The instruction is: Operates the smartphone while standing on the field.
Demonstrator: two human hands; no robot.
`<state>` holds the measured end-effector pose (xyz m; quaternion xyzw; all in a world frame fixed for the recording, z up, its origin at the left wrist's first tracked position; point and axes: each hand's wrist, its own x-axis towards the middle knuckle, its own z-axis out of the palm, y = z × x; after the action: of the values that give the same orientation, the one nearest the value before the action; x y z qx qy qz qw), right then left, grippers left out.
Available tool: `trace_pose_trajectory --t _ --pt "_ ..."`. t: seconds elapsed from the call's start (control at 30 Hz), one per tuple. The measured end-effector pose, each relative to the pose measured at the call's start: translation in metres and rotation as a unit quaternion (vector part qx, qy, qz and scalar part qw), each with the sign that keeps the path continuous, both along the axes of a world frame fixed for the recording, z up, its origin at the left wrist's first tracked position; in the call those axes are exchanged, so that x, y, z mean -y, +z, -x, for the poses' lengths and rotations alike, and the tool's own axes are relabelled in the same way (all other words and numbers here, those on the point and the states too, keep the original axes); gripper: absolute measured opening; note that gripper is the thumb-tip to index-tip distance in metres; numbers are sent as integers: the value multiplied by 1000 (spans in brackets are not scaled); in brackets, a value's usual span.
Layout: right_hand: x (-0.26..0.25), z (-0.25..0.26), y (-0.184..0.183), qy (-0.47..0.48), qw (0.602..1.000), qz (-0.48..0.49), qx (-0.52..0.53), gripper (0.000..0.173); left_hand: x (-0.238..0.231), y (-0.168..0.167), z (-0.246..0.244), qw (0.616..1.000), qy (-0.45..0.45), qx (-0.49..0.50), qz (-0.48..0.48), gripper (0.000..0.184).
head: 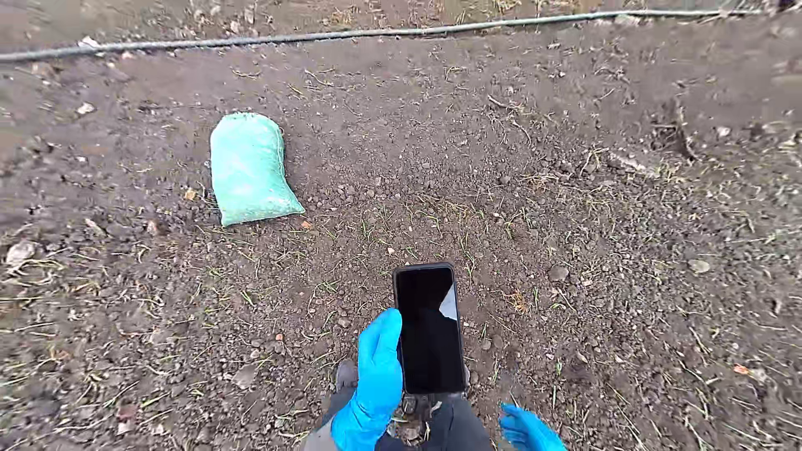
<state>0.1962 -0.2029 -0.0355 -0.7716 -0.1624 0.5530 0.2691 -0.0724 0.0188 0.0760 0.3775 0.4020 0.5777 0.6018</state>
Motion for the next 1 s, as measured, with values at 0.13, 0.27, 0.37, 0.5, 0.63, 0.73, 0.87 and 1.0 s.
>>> trace_pose_trajectory --t 0.13,0.27,0.37,0.5,0.63,0.73,0.87,1.0 --pt "-95 98 124 122 928 -334 114 39 3 40 79 1000 -4 0 -14 42" --pt "-136 183 210 294 751 -521 281 38 16 66 143 999 11 -9 -49 43" --pt "-149 240 238 368 630 -568 382 41 35 74 181 998 39 -3 -49 44" --pt "-158 292 248 429 547 -594 404 42 59 73 216 996 79 17 -46 43" --pt "-171 332 251 473 495 -608 402 40 75 69 241 992 105 13 -64 44" --pt "-180 352 255 494 451 -622 407 38 80 73 250 988 132 -11 -73 43" --pt "-194 365 255 502 395 -644 421 37 79 75 254 984 155 4 -86 42" --pt "-206 356 261 468 412 -674 397 38 69 72 253 981 166 14 -95 42"
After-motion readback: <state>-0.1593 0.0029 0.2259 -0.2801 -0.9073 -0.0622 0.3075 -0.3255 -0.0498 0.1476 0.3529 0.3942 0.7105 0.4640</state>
